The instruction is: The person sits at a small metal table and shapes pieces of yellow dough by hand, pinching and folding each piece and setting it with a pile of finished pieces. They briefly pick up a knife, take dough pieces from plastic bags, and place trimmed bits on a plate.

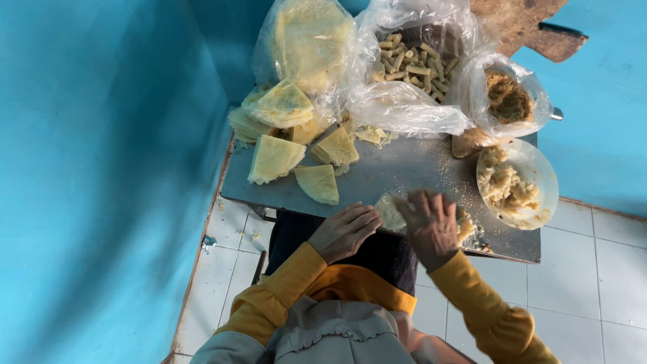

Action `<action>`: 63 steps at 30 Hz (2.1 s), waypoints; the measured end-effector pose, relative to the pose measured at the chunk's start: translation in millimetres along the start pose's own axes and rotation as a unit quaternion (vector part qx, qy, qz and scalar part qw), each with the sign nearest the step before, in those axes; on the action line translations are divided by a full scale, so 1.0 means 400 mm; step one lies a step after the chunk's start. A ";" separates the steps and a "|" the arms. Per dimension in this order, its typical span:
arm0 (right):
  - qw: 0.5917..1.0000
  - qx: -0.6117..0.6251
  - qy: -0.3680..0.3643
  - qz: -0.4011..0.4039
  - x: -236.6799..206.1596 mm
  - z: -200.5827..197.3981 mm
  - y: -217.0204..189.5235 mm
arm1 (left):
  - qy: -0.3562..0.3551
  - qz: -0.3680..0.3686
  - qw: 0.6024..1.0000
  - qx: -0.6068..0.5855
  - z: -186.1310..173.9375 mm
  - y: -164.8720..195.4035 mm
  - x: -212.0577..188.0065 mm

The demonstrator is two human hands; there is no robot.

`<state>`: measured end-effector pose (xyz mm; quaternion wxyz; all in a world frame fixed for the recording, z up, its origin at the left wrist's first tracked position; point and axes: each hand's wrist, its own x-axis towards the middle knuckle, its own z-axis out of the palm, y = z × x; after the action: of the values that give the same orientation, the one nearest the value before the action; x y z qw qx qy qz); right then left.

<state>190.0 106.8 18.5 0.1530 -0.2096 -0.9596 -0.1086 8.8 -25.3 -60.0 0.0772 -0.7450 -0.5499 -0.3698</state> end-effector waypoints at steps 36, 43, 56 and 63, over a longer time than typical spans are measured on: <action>0.975 0.140 0.129 0.116 0.238 -0.145 0.426 | 0.003 -0.004 1.000 -0.030 -0.019 -0.018 -0.001; 0.966 0.044 0.018 0.254 0.416 -0.101 0.419 | 0.002 -0.013 0.999 -0.031 -0.025 -0.012 0.007; 0.803 0.526 0.090 0.265 0.288 -0.127 0.489 | 0.068 -0.253 0.961 -0.093 -0.040 0.055 0.048; 0.766 0.605 -0.097 0.193 0.114 0.002 0.107 | 0.069 -0.270 0.956 -0.095 -0.050 0.079 0.081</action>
<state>168.9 161.9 39.2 0.1720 -0.2635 -0.7754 0.5475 31.0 -23.1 -16.1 -0.0586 -0.5450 -0.6863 -0.4780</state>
